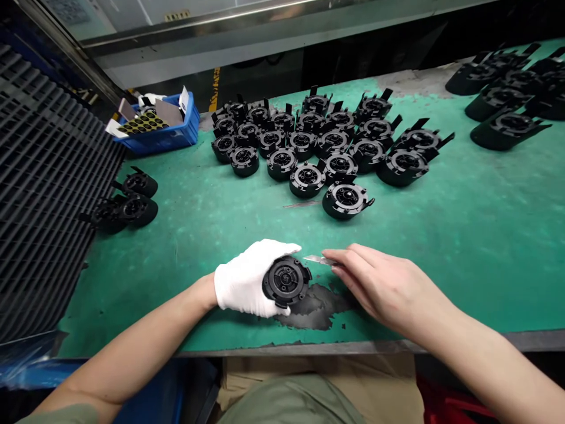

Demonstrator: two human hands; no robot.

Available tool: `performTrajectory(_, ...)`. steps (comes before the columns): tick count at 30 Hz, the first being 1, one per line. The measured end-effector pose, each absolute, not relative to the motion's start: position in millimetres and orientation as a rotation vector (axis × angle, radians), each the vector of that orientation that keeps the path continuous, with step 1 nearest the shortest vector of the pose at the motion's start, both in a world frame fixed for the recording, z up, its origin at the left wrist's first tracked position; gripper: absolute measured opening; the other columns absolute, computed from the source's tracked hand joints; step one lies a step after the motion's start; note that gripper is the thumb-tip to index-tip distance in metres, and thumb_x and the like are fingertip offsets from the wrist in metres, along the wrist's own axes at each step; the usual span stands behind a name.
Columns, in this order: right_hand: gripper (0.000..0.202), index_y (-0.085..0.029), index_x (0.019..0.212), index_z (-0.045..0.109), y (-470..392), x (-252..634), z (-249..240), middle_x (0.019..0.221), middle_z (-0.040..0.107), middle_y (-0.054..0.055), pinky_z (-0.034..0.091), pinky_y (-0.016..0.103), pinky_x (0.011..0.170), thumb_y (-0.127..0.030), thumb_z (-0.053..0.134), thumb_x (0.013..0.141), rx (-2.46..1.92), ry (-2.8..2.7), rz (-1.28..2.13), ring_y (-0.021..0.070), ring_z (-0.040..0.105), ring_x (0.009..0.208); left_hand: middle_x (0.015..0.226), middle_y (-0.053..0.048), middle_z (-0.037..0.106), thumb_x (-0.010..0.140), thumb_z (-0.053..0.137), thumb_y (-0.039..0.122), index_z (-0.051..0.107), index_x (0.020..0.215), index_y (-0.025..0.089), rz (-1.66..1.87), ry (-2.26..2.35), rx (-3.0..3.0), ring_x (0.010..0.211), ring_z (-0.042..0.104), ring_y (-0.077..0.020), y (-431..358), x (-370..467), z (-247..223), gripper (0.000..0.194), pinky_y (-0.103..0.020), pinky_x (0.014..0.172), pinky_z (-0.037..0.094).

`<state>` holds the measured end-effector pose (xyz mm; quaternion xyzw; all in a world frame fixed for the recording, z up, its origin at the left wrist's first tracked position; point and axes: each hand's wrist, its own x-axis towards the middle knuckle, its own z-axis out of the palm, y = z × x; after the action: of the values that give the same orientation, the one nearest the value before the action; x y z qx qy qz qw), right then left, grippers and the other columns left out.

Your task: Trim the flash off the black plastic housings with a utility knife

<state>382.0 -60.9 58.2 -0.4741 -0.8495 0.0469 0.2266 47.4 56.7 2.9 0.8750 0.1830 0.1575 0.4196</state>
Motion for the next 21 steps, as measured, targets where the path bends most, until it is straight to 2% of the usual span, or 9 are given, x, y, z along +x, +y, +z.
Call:
performTrajectory(3,0.031,-0.025,0.152,0.077,-88,362,60,0.104,0.086,0.003,0.061,0.032,0.070,-0.017,0.068,0.124,-1.264,-2.271,0.256,0.0196,0.081,0.077,0.171,-0.022,0.086,0.091,0.108,0.054,0.076,0.170,0.024,0.422,0.399,2.185,0.160,0.085,-0.0497,59,48,-2,0.090,-0.068,0.141,0.068)
performTrajectory(5,0.031,-0.024,0.154,0.077,-105,344,57,0.104,0.086,0.003,0.062,0.030,0.071,-0.019,0.064,0.127,-1.176,-2.265,0.367,0.0182,0.081,0.079,0.147,-0.019,0.093,0.084,0.117,0.069,0.085,0.141,0.025,0.464,0.446,2.195,0.143,0.090,-0.0467,60,52,-7,0.079,-0.066,0.133,0.072)
performTrajectory(8,0.043,-0.024,0.165,0.077,-118,328,50,0.105,0.085,0.002,0.058,0.026,0.068,-0.015,0.058,0.127,-1.116,-2.289,0.431,0.0148,0.079,0.076,0.114,-0.013,0.087,0.059,0.118,0.101,0.080,0.109,0.025,0.514,0.661,2.265,0.112,0.087,-0.0390,57,55,-10,0.098,-0.058,0.108,0.077)
performTrajectory(10,0.055,-0.027,0.175,0.075,-116,328,46,0.107,0.086,0.002,0.056,0.024,0.067,-0.010,0.059,0.125,-1.153,-2.298,0.401,0.0138,0.078,0.077,0.100,-0.006,0.080,0.057,0.113,0.109,0.079,0.101,0.025,0.512,0.721,2.285,0.094,0.081,-0.0302,55,51,-9,0.101,-0.048,0.092,0.075)
performTrajectory(13,0.064,-0.032,0.185,0.069,-107,343,44,0.118,0.089,0.004,0.060,0.024,0.071,-0.011,0.060,0.125,-1.261,-2.288,0.266,0.0154,0.084,0.084,0.088,0.001,0.075,0.070,0.111,0.105,0.086,0.108,0.024,0.573,0.595,2.243,0.076,0.072,-0.0196,51,40,-6,0.093,-0.036,0.079,0.067)
performTrajectory(16,0.070,-0.035,0.192,0.062,-106,355,49,0.124,0.091,0.006,0.063,0.027,0.071,-0.013,0.061,0.125,-1.361,-2.242,0.176,0.0186,0.087,0.087,0.076,0.006,0.072,0.079,0.110,0.100,0.091,0.127,0.024,0.703,0.456,2.221,0.065,0.069,-0.0171,50,34,-5,0.092,-0.034,0.075,0.065)
performTrajectory(18,0.070,-0.036,0.193,0.058,-112,356,53,0.121,0.091,0.006,0.067,0.031,0.073,-0.017,0.062,0.127,-1.422,-2.177,0.180,0.0217,0.088,0.087,0.090,-0.001,0.084,0.076,0.111,0.101,0.089,0.144,0.025,0.765,0.491,2.240,0.080,0.082,-0.0243,52,37,-5,0.105,-0.041,0.088,0.073)
performTrajectory(20,0.063,-0.034,0.189,0.060,-124,353,54,0.113,0.088,0.005,0.067,0.035,0.072,-0.022,0.065,0.128,-1.483,-2.134,0.175,0.0229,0.086,0.083,0.129,-0.015,0.095,0.072,0.111,0.105,0.083,0.162,0.025,0.724,0.504,2.270,0.115,0.093,-0.0381,55,43,-5,0.124,-0.055,0.111,0.077)
performTrajectory(21,0.058,-0.032,0.186,0.062,-130,351,54,0.110,0.087,0.004,0.066,0.036,0.071,-0.025,0.066,0.128,-1.511,-2.132,0.161,0.0230,0.084,0.080,0.147,-0.020,0.093,0.072,0.109,0.107,0.079,0.168,0.024,0.660,0.468,2.282,0.132,0.092,-0.0443,56,47,-5,0.130,-0.061,0.121,0.076)
